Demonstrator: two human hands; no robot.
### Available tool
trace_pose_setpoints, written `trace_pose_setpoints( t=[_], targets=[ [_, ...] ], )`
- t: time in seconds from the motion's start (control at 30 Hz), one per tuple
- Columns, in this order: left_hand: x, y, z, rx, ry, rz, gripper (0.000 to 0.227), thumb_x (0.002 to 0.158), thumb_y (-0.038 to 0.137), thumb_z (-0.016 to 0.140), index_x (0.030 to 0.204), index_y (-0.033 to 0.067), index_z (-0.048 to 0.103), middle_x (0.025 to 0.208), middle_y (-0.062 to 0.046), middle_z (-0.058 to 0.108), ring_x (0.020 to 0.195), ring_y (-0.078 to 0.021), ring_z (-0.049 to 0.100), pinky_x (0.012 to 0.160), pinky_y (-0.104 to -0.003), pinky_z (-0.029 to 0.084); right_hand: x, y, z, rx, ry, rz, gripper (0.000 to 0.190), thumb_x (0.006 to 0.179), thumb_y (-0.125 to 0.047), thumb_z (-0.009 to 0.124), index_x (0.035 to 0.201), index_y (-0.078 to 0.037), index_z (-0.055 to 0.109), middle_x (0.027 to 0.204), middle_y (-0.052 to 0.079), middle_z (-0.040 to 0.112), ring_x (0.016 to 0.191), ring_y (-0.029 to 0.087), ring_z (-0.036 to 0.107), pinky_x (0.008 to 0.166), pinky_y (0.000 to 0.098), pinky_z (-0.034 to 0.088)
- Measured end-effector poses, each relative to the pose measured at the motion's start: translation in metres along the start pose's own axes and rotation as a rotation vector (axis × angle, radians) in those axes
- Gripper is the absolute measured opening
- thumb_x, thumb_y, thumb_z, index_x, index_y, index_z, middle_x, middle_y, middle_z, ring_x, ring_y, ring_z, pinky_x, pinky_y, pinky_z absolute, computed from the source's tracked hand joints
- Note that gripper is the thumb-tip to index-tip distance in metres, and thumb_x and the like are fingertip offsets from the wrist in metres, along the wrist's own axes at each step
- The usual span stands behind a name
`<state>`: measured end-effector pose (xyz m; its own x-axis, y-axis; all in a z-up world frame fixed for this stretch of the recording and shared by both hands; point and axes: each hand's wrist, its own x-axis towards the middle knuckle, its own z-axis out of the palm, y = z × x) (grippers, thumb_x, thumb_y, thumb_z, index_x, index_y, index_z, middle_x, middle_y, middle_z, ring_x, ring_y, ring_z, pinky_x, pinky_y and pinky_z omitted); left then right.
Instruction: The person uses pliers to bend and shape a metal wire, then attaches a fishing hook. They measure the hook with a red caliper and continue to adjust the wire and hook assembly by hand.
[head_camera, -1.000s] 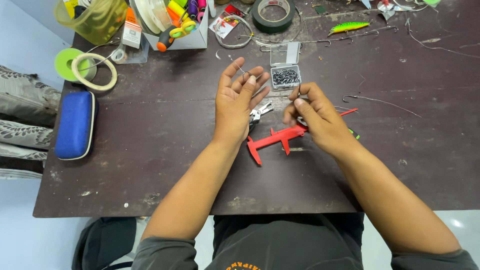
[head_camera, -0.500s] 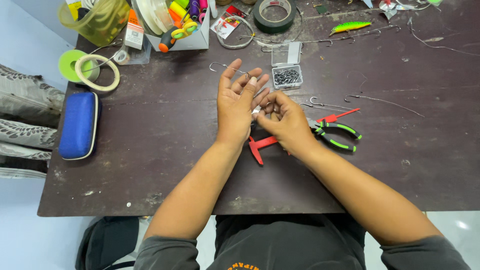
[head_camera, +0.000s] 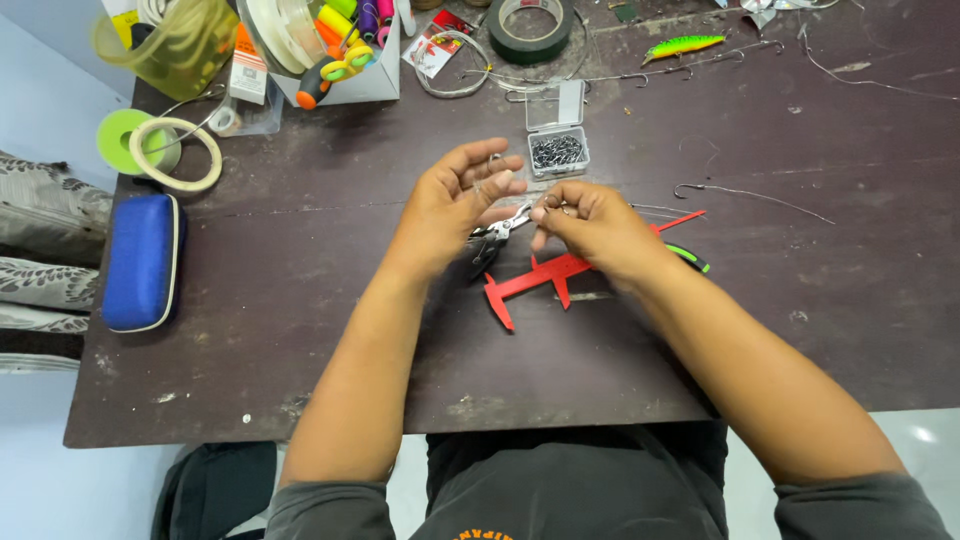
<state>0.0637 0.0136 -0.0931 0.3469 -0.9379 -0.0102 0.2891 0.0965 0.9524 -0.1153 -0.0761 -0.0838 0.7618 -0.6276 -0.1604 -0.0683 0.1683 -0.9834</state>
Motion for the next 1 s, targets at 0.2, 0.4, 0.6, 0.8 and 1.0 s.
trace_pose_setpoints(
  t=[0.2,0.4,0.6,0.8,1.0],
  targets=[
    [-0.011,0.020,0.006,0.085,-0.053,-0.060,0.037,0.097,0.026,0.069,0.129,0.0068,0.064,0.119,-0.014,0.074,0.099,-0.0200,0.077,0.080,-0.034,0.068,0.003,-0.009,-0.025,0.017,-0.144,0.125,0.005,0.092,-0.002,0.062,0.094,-0.006,0.059,0.061,0.013,0.067,0.034,-0.005,0.034,0.034,0.0139,0.020],
    [-0.009,0.027,0.006,0.046,-0.050,-0.171,0.037,0.101,0.034,0.060,0.123,0.0049,0.067,0.112,-0.015,0.076,0.098,-0.0230,0.077,0.077,-0.033,0.068,0.005,-0.022,-0.051,-0.087,-0.198,0.111,0.002,0.094,-0.003,0.062,0.095,-0.002,0.063,0.066,0.018,0.070,0.035,-0.004,0.032,0.036,0.0148,0.019],
    [-0.010,0.030,0.005,0.116,-0.067,-0.230,0.037,0.101,0.037,0.060,0.114,0.0045,0.072,0.103,-0.018,0.078,0.093,-0.0249,0.078,0.074,-0.033,0.067,-0.001,-0.054,-0.063,-0.249,-0.161,0.028,0.009,0.095,0.000,0.061,0.089,0.001,0.068,0.065,0.016,0.068,0.041,0.000,0.029,0.040,0.0163,0.018],
    [-0.011,0.032,0.007,0.009,-0.081,-0.223,0.037,0.099,0.036,0.063,0.115,0.0038,0.072,0.103,-0.018,0.078,0.093,-0.0260,0.078,0.074,-0.033,0.068,-0.002,-0.048,-0.076,-0.271,-0.112,-0.104,0.008,0.098,-0.002,0.063,0.094,0.002,0.069,0.067,0.015,0.068,0.045,0.002,0.035,0.041,0.0165,0.024],
    [-0.013,0.035,0.015,0.026,-0.006,-0.230,0.054,0.087,0.042,0.064,0.120,-0.0004,0.070,0.108,-0.023,0.077,0.095,-0.0293,0.078,0.070,-0.031,0.066,-0.013,-0.055,-0.079,-0.344,-0.046,-0.155,0.009,0.103,-0.010,0.063,0.101,-0.003,0.069,0.077,0.005,0.068,0.053,0.005,0.034,0.049,0.0212,0.026]
  ],
)
